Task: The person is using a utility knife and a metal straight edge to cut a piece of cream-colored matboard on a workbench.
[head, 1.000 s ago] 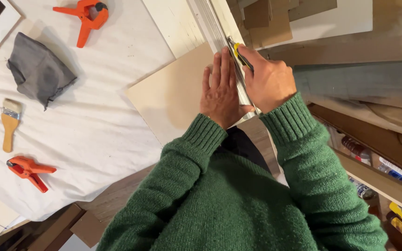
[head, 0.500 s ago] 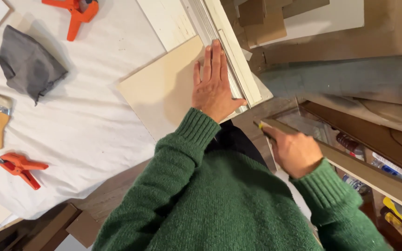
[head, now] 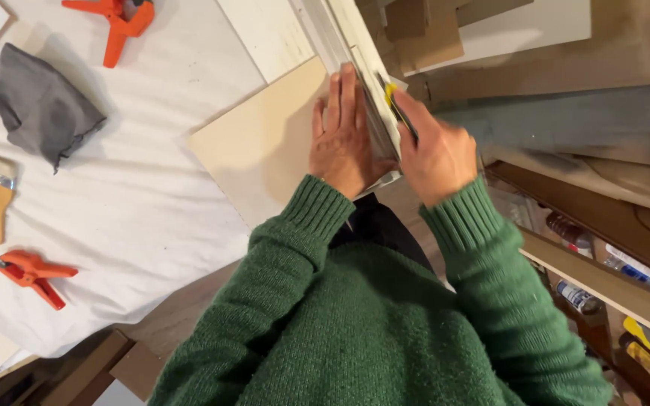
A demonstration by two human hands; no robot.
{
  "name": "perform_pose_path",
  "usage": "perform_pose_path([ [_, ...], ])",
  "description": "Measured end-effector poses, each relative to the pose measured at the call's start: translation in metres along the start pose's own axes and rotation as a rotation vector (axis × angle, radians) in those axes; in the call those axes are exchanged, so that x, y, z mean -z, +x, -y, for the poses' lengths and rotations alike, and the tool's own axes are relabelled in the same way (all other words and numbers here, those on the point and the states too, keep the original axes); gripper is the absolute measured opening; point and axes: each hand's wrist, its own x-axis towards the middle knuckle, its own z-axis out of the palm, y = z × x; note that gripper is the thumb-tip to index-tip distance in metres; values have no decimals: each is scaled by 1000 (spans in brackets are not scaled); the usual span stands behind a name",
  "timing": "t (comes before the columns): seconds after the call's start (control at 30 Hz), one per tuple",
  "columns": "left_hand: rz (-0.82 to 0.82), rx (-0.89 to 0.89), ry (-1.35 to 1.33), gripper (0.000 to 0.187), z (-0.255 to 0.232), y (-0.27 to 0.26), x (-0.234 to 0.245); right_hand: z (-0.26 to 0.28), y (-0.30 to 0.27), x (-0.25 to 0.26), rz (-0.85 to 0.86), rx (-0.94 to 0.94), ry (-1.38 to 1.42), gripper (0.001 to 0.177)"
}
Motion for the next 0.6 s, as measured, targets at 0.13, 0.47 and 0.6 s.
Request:
perform_pose_path([
  [0.13, 45, 12, 27, 142, -4, 4, 3, 10, 34, -11, 27, 48, 46, 44],
  [0.47, -13, -30, 56, 148, 3, -2, -7, 29, 66, 1, 159, 51, -62, 41],
  [0.6, -50, -50, 52, 148, 3, -3, -10, 20, 67, 0, 134, 125, -88, 40],
])
